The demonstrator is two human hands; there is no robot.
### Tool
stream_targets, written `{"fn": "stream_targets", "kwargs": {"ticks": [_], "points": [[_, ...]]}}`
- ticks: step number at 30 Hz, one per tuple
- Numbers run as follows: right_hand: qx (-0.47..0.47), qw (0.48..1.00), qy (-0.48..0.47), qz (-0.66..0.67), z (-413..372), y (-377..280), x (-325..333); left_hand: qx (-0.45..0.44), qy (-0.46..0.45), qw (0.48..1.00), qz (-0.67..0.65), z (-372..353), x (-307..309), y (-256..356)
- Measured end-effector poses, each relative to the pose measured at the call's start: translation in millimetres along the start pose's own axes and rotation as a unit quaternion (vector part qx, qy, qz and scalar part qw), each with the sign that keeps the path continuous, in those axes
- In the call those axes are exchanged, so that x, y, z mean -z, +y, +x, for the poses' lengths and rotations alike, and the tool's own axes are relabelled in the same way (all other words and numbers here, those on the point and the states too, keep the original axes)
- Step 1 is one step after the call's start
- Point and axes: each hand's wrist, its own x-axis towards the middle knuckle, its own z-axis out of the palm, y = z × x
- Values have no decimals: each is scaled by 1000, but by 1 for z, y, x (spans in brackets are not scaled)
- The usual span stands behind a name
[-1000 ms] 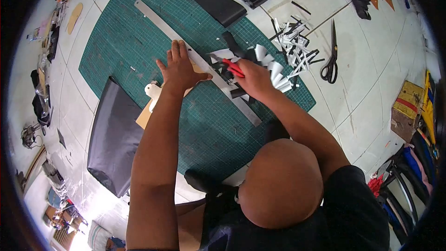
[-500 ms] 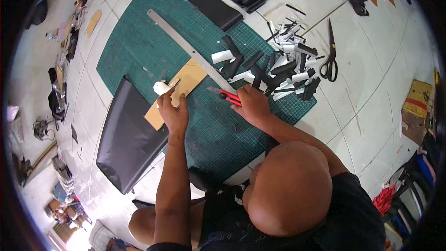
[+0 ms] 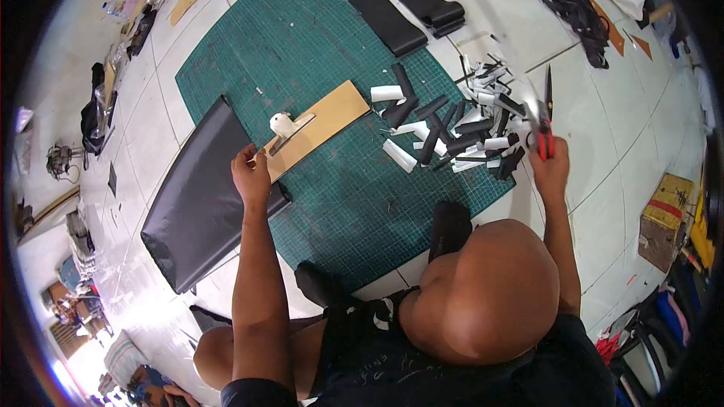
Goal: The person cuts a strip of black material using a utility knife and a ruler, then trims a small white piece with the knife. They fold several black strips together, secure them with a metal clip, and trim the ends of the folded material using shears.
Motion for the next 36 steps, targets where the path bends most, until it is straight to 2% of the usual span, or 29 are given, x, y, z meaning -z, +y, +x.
{"fn": "stream_targets", "kwargs": {"ticks": [6, 9, 10, 13, 15, 17, 19, 20, 21, 23, 24, 26, 27, 29, 30, 31, 32, 33, 35, 36], "points": [[-150, 986, 73, -22, -47, 87, -5, 0, -47, 997, 62, 2, 1, 15], [-201, 976, 87, -9, -56, 108, -12, -75, -74, 993, 53, -9, -9, 44], [-221, 971, 90, -1, -60, 111, -11, -134, -99, 985, 45, -15, -16, 59], [-240, 966, 80, 51, -62, 108, -17, -283, -180, 941, 43, -40, -61, 108], [-195, 975, 99, -33, -63, 106, -24, -302, -266, 914, 53, -51, -89, 156], [-156, 977, 133, -67, -65, 104, -28, -329, -268, 903, 72, -59, -128, 180], [-121, 976, 173, -50, -69, 96, -32, -304, -242, 912, 131, -67, -167, 196], [-145, 972, 184, -21, -70, 93, -32, -287, -229, 916, 163, -71, -185, 200], [-170, 967, 192, 9, -72, 91, -32, -227, -248, 922, 194, -77, -204, 201], [-245, 950, 178, 72, -78, 85, -27, -184, -234, 939, 174, -108, -221, 216], [-238, 946, 198, 93, -76, 80, -28, -165, -226, 946, 166, -123, -228, 225], [-229, 933, 242, 135, -73, 67, -29, -189, -331, 923, 47, -155, -230, 248], [-264, 931, 224, 114, -67, 57, -22, -185, -336, 924, 9, -163, -222, 253], [-260, 920, 245, 159, -60, 63, -22, -183, -346, 917, -73, -178, -212, 266], [-259, 914, 258, 178, -58, 66, -20, -182, -311, 931, -61, -178, -206, 258], [-261, 916, 247, 177, -56, 60, -18, -181, -276, 943, -52, -173, -196, 245], [-227, 932, 227, 166, -61, 66, -19, -122, -271, 955, -15, -167, -182, 237], [-242, 942, 174, 153, -64, 58, -17, -62, -265, 962, 23, -162, -170, 229], [-238, 951, 100, 171, -77, 38, -30, 9, -190, 981, 33, -170, -173, 199], [-214, 952, 78, 204, -85, 31, -44, 5, -220, 974, 51, -178, -180, 200]]}}
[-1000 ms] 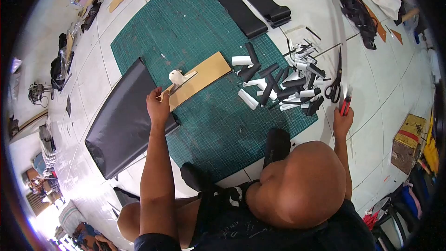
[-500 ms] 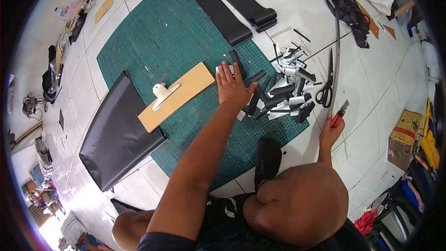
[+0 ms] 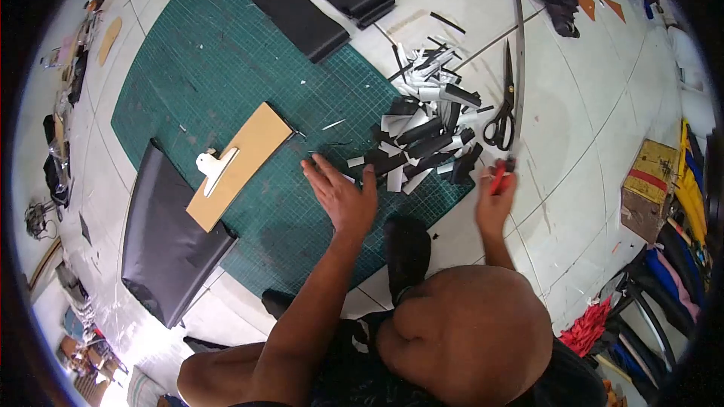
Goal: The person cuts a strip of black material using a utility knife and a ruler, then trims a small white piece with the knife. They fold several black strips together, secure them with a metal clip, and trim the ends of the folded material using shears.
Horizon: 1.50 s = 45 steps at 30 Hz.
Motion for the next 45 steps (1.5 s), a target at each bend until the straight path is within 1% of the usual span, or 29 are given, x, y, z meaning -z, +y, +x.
{"fn": "stream_targets", "kwargs": {"ticks": [2, 3, 4, 5, 6, 7, 8, 10, 12, 13, 14, 17, 20, 22, 23, 24, 25, 28, 29, 30, 31, 32, 35, 37, 39, 41, 42, 44, 45], "points": [[-17, 996, -61, -56, -17, -5, -27, 3, -47, 998, 39, -8, -17, 12], [13, 990, -78, -115, -17, -23, -39, 9, -108, 994, -11, -11, -15, 36], [43, 980, -96, -171, -15, -40, -48, -52, -97, 992, -62, -15, -35, 43], [-21, 988, -79, -134, -14, -33, -58, -113, -83, 984, -109, -17, -58, 49], [-52, 995, -89, -8, -8, -30, -65, -169, -80, 967, -173, -20, -74, 64], [-89, 984, -96, 117, 0, -25, -67, -152, -169, 951, -210, -12, -74, 78], [-126, 958, -99, 238, 5, -21, -68, -95, -221, 934, -265, -4, -60, 100], [-47, 989, -38, 138, 23, -36, -60, -189, -125, 928, -296, 15, -59, 106], [-41, 992, 16, 119, 21, -39, -46, -154, -168, 916, -330, 32, -33, 97], [-78, 991, -28, 101, 13, -42, -38, -136, -189, 909, -345, 40, -15, 87], [-114, 988, -71, 82, 4, -45, -31, -127, -174, 925, -312, 47, -1, 74], [-43, 952, -302, -7, -31, -23, -33, -151, -141, 955, -213, 64, 44, 19], [90, 906, -408, -60, -11, -50, -57, -155, -131, 975, -96, 85, 97, -37], [-8, 941, -337, -8, 12, -62, -80, -168, -121, 977, -46, 103, 137, -80], [53, 956, -289, -12, 31, -53, -93, -221, -101, 969, 47, 112, 164, -98], [113, 964, -241, -16, 48, -42, -100, -208, -110, 967, 93, 115, 196, -114], [109, 970, -216, -40, 62, -50, -99, -162, -159, 950, 214, 117, 230, -118], [132, 986, -103, -29, 78, -60, -89, -93, -166, 940, 284, 104, 311, -159], [174, 979, -88, -64, 68, -72, -78, -56, -178, 941, 281, 93, 334, -159], [163, 975, -112, -102, 54, -70, -66, -50, -172, 937, 299, 83, 351, -164], [142, 979, -142, -47, 34, -70, -57, -41, -167, 933, 316, 73, 368, -171], [115, 976, -160, -95, 11, -56, -44, -28, -163, 928, 334, 59, 380, -181], [79, 954, -184, -221, -43, -15, -5, -10, -157, 938, 308, 27, 391, -202], [93, 949, -174, -245, -59, 9, 14, 13, -159, 939, 306, 18, 378, -212], [154, 902, -185, -358, -63, 31, 34, -21, -173, 947, 268, 19, 362, -228], [207, 842, -173, -467, -60, 52, 55, -111, -163, 943, 269, 27, 337, -246], [230, 807, -161, -520, -55, 57, 64, -109, -172, 947, 247, 32, 329, -245], [267, 779, -139, -550, -40, 52, 73, -112, -189, 954, 203, 47, 313, -237], [281, 792, -130, -527, -33, 41, 76, -127, -165, 959, 191, 58, 304, -235]]}}
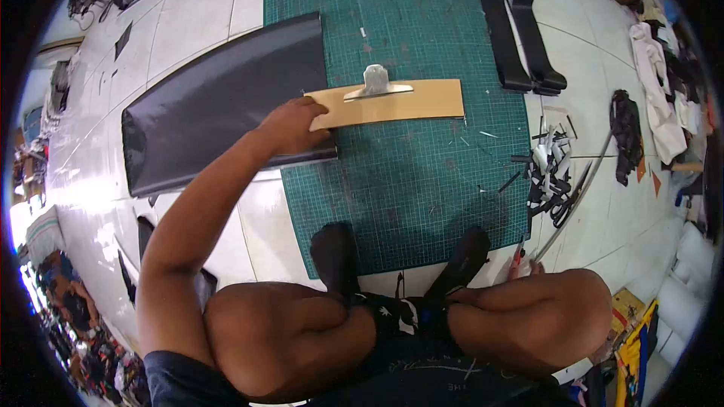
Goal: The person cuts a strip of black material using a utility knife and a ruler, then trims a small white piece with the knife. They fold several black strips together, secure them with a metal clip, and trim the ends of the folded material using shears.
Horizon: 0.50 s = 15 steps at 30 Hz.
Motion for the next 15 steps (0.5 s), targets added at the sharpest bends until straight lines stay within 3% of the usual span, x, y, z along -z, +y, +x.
{"fn": "stream_targets", "kwargs": {"ticks": [4, 5, 7, 8, 10, 12, 14, 15], "points": [[26, 993, 85, 82, 34, -11, 71, -35, 101, 994, -12, 55, -25, -6], [-25, 989, 33, 143, 56, -34, 109, -39, 125, 991, -13, 67, -29, -7], [98, 980, -5, 173, 103, -47, 160, -17, 54, 998, 20, 73, -17, 4], [64, 978, -76, 181, 121, -74, 192, -5, 18, 999, 36, 75, -15, 6], [154, 971, -148, 107, 157, -103, 224, -7, 32, 999, 35, 83, -25, -2], [290, 935, -189, 70, 190, -134, 233, 5, 27, 999, 33, 88, -26, -6], [320, 909, -267, 22, 220, -187, 233, 24, 5, 999, 22, 89, -23, -2], [372, 898, -231, 31, 233, -208, 217, 17, -8, 1000, 9, 93, -26, -2]]}}
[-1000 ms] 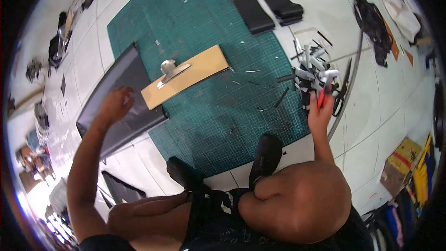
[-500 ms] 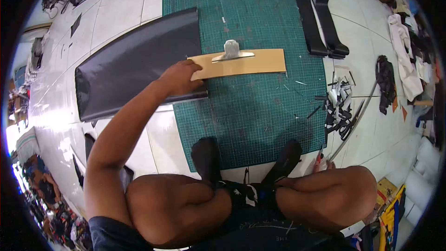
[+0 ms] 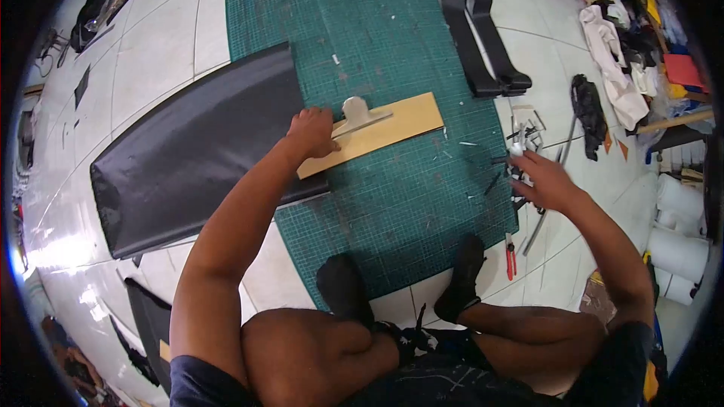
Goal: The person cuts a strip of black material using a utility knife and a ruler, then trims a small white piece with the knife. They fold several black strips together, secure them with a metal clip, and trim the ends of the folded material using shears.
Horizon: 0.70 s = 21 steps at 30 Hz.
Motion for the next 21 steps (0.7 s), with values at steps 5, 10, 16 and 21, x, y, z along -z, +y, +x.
{"fn": "stream_targets", "kwargs": {"ticks": [5, 10, 16, 21], "points": [[23, 980, 136, 142, 154, -81, -35, -29, 32, 998, -35, 7, -22, -15], [72, 937, 312, 139, 234, -143, -74, -2, 7, 995, -103, -20, -3, 5], [36, 945, 231, 227, 249, -160, -76, 33, -1, 988, -152, -38, 4, 15], [48, 924, 298, 235, 257, -166, -85, 9, -91, 990, -107, -40, 8, 5]]}}
